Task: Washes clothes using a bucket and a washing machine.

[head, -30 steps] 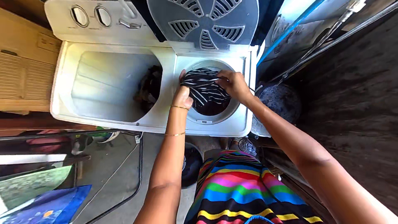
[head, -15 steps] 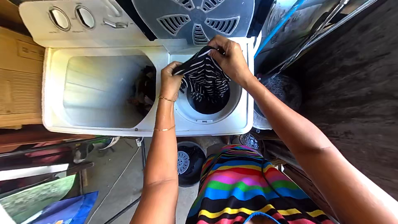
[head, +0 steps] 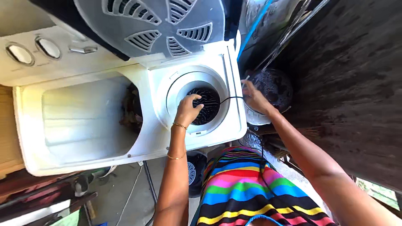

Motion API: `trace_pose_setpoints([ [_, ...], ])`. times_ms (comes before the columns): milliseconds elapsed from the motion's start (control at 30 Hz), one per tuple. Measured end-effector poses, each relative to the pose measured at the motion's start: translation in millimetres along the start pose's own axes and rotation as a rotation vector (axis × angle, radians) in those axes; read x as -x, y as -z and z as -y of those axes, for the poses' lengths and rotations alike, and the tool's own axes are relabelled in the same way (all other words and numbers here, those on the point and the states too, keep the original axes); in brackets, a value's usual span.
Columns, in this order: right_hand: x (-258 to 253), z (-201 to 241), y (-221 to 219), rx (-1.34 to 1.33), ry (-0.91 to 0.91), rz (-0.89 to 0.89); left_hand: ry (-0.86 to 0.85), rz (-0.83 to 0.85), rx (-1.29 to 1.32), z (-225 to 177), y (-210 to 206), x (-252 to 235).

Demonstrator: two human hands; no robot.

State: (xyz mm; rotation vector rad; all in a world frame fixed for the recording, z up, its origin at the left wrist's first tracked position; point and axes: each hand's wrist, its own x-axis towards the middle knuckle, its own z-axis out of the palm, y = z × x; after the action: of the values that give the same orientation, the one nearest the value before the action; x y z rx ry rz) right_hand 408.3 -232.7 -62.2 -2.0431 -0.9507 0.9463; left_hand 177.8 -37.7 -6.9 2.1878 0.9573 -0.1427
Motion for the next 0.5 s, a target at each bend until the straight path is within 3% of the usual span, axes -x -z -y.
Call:
trace_pose_setpoints([
  [100,7,5,-10,-0.108,-0.109,0.055,-0.131,0.013,0.176,-26,-30,-8],
  [267,42,7,-14,-0.091,-0.171,-0.165,-0.412,-0.157,0.140,-65,-94,-14],
  [400,44,32,1,0.057,0.059,-0.437,-0.517,-0.220,0.102,-78,-116,-16],
  [500,37,88,21,0.004,0.239,-0.380,-0.401,-0.156,0.283,-88,-109,-7],
])
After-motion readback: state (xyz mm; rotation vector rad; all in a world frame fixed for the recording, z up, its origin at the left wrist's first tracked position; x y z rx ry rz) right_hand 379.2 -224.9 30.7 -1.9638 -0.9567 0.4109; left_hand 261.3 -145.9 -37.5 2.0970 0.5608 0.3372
